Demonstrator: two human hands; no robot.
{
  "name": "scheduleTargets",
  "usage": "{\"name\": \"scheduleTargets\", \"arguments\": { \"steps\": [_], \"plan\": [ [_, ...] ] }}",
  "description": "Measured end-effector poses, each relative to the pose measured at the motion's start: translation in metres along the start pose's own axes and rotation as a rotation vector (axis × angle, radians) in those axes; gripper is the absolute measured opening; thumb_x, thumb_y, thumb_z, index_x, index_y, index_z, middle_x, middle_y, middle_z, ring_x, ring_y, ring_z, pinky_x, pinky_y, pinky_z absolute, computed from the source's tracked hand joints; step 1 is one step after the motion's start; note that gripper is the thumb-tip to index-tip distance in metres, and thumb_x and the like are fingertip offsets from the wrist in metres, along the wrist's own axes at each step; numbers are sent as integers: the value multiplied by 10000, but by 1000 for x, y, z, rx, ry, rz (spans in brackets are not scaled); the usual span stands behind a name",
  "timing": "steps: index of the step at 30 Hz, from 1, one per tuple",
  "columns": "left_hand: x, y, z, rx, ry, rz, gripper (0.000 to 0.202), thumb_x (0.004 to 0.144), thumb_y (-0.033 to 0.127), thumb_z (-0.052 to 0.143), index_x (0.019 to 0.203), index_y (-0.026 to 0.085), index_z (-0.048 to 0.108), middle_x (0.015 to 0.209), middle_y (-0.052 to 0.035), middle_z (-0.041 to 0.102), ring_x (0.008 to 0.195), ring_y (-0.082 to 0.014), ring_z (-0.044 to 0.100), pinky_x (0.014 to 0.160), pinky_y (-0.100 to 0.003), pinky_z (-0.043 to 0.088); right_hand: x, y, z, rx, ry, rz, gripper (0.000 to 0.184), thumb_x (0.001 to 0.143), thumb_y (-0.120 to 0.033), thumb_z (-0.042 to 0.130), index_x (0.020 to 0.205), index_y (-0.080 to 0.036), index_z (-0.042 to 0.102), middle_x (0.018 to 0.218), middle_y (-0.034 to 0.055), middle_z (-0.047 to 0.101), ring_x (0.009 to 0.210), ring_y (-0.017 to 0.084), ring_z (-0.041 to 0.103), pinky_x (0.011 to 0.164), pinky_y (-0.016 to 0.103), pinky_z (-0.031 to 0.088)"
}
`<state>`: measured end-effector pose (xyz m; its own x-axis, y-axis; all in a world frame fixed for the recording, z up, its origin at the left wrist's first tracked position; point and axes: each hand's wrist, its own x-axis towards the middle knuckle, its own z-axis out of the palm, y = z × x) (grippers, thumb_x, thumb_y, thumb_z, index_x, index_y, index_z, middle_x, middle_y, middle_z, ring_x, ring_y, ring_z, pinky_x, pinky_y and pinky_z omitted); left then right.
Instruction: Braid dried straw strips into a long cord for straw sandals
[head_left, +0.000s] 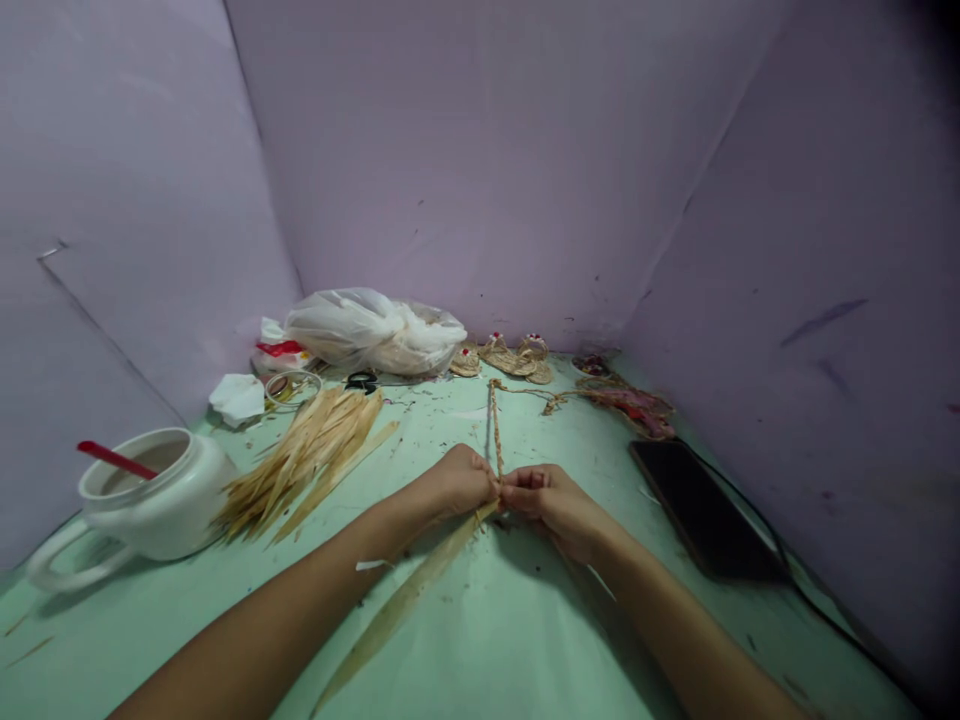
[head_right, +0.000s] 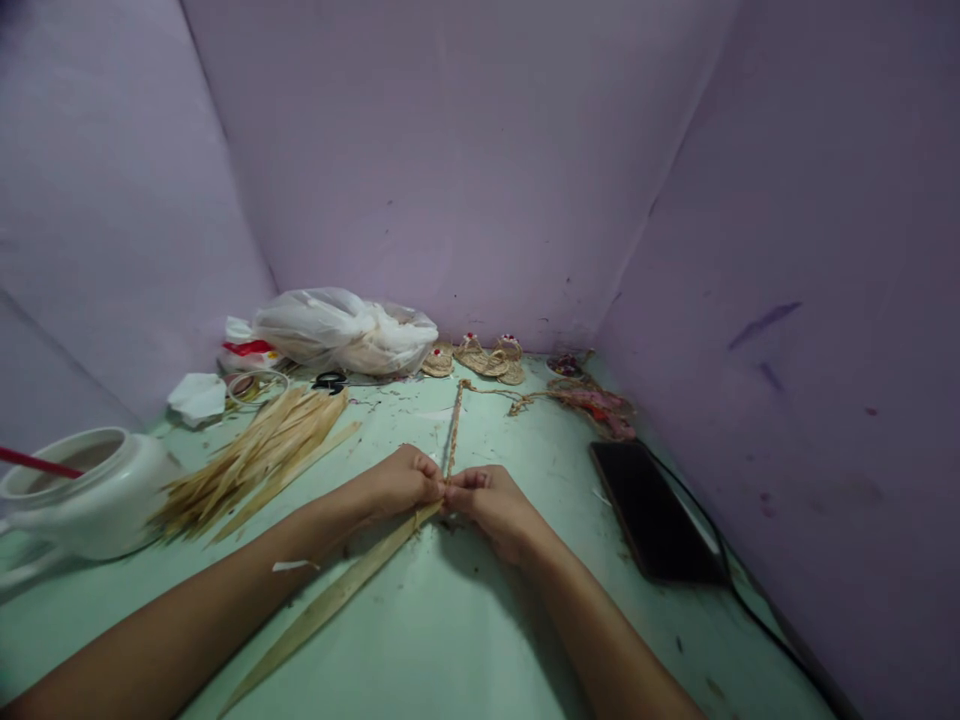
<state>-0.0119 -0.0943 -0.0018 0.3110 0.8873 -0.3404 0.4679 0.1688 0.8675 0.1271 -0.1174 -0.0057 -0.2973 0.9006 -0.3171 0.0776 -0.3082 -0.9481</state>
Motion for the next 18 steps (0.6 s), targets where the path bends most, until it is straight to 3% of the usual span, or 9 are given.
{"name": "scheduleTargets", "arguments": {
  "steps": [4,8,11,14,18],
  "plan": [
    [3,-7,0,85,21,45,103,489,192,569,495,123,494,413,60,330,407,-46,249,391,-196,162,2,3,-3,18,-38,-9,238,511,-314,685,578,-106,590,497,-1,516,449,57,360,443,209,230],
    [4,-10,1,127,-27,64,101,505,202,557,539,107,560,436,34,411,416,-65,320,397,-196,212,4,5,-5,-75,-97,-42,200,524,-300,649,571,-118,582,528,5,537,479,70,393,492,216,279],
    [4,-11,3,229,-10,102,111,511,219,560,524,110,574,420,37,401,412,-65,300,388,-200,190,8,8,-7,-235,-72,-85,90,550,-218,551,517,-133,548,480,-19,490,468,69,367,484,214,262],
    [5,-11,4,271,26,142,77,523,182,512,471,125,521,410,47,341,423,-60,271,393,-201,172,12,12,-7,-380,68,-103,77,538,-138,458,493,-142,520,425,-43,409,437,65,317,440,215,206],
    [5,-12,4,258,4,204,91,538,157,442,452,139,463,412,48,297,422,-60,253,397,-205,163,13,14,-7,-354,116,-71,122,594,-194,444,476,-161,447,386,-61,307,385,55,246,401,222,143]
  ]
}}
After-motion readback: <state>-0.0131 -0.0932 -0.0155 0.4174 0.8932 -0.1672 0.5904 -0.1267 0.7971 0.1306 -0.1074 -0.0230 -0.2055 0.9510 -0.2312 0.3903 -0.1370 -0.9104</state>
